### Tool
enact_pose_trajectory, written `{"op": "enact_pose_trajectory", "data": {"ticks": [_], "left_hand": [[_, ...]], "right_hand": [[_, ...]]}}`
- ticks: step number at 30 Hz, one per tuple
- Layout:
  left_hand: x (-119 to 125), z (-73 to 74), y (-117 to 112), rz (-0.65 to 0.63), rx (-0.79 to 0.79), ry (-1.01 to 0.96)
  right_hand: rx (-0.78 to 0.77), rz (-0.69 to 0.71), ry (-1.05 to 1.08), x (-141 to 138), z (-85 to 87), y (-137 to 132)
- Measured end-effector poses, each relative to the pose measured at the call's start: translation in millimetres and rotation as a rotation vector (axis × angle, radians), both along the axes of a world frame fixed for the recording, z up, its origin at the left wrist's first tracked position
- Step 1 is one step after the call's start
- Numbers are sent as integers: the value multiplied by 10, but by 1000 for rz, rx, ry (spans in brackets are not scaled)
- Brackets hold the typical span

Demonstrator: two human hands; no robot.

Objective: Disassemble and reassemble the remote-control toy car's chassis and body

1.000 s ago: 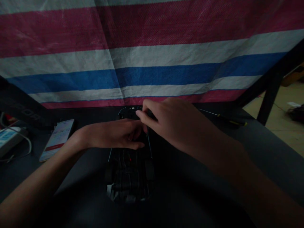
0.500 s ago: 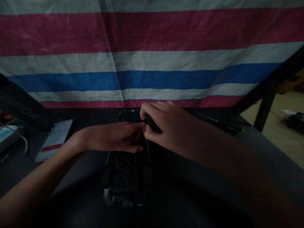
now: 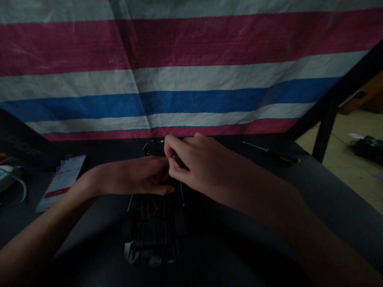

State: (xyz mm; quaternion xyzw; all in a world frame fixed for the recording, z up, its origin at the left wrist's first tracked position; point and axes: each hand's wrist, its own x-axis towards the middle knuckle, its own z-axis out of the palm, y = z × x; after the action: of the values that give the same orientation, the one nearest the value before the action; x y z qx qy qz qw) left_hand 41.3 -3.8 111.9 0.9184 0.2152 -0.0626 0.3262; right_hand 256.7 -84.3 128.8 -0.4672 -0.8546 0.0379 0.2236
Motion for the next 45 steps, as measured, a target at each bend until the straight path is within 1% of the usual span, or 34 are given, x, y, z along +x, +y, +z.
{"op": "enact_pose_trajectory", "data": {"ticks": [3, 7, 8, 12, 14, 17, 22, 25, 27, 30, 35, 38, 40, 43, 45], "left_hand": [[-2, -8, -1, -5, -7, -10], [-2, 11, -5, -4, -15, 20], [-1, 20, -8, 3, -10, 27], [5, 40, -18, 14, -10, 22], [8, 35, -15, 7, -21, 26], [11, 26, -7, 1, -6, 44], [5, 30, -9, 6, 8, 33], [2, 29, -11, 10, 10, 34], [2, 28, -9, 9, 7, 32], [7, 31, -5, 3, -6, 34], [6, 18, -1, -2, 5, 37], [3, 17, -7, -5, 8, 9], [5, 26, -13, -7, 8, 18], [8, 38, -22, -1, 6, 38], [7, 35, -22, 8, 4, 24]], "right_hand": [[6, 39, 8, -2, 3, 1], [-3, -46, -38, 6, 10, 31], [-5, -44, -28, 12, 8, 42], [26, 32, 22, 37, -4, 66], [44, 6, 8, 40, -16, 74], [31, -44, -1, 44, -42, 106], [55, 50, 20, 76, -46, 160], [9, 25, 8, 86, -24, 161], [-15, 39, 36, 89, -11, 153], [-1, 86, 57, 91, -3, 140], [-43, 39, 50, 85, -13, 133], [-15, 81, 46, 70, -12, 121], [-7, 73, 34, 60, -6, 114], [-36, 42, 41, 58, 1, 109], [-47, 63, 53, 68, 3, 105]]}}
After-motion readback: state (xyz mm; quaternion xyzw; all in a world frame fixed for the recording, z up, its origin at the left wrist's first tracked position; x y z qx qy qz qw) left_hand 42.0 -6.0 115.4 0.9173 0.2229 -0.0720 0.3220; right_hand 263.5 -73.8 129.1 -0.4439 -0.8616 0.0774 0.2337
